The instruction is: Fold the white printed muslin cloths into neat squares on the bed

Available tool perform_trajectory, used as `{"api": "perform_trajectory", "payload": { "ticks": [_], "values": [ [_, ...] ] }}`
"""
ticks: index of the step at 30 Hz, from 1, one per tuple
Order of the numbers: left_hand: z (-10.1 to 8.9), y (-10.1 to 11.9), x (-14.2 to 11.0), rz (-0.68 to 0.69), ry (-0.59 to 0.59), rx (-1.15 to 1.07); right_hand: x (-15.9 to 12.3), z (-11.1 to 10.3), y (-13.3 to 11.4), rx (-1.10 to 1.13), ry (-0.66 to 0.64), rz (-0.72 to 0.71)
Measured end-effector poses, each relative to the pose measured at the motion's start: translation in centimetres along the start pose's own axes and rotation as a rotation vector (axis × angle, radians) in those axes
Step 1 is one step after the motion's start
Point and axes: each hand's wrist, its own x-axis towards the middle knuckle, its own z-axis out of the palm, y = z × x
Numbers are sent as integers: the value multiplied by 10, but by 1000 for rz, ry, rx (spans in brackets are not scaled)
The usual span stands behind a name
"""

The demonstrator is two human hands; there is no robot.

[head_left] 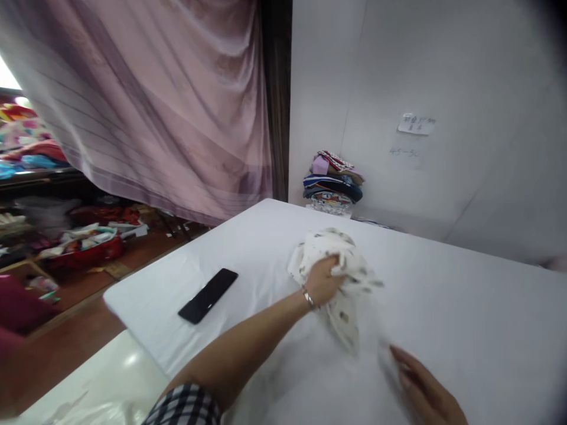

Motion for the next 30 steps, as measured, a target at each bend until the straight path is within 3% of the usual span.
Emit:
{"api": "perform_trajectory", "payload": {
  "ticks": [3,6,9,14,20,22,23,27,30],
  "values": [
    [39,33,-55,154,-404,-16,5,-12,-19,434,125,189],
    [59,56,-96,355,-632,22,7,-21,-35,709,139,331],
    [64,66,-112,398,-655,63,6,-20,-47,872,166,390],
    [65,67,-111,134,-590,67,6,-13,-56,824,163,272],
    [73,67,-118,33,-571,73,9,-14,-47,792,212,272],
    [68,63,-113,-49,-477,-30,9,-18,-42,788,246,300],
    [62,59,-108,-106,-375,-97,9,-21,-41,783,263,311],
    [27,26,-72,-363,216,-360,6,-47,-43,735,306,274],
    [4,-12,-50,-651,466,-744,5,-67,-47,719,404,228]
  ]
}}
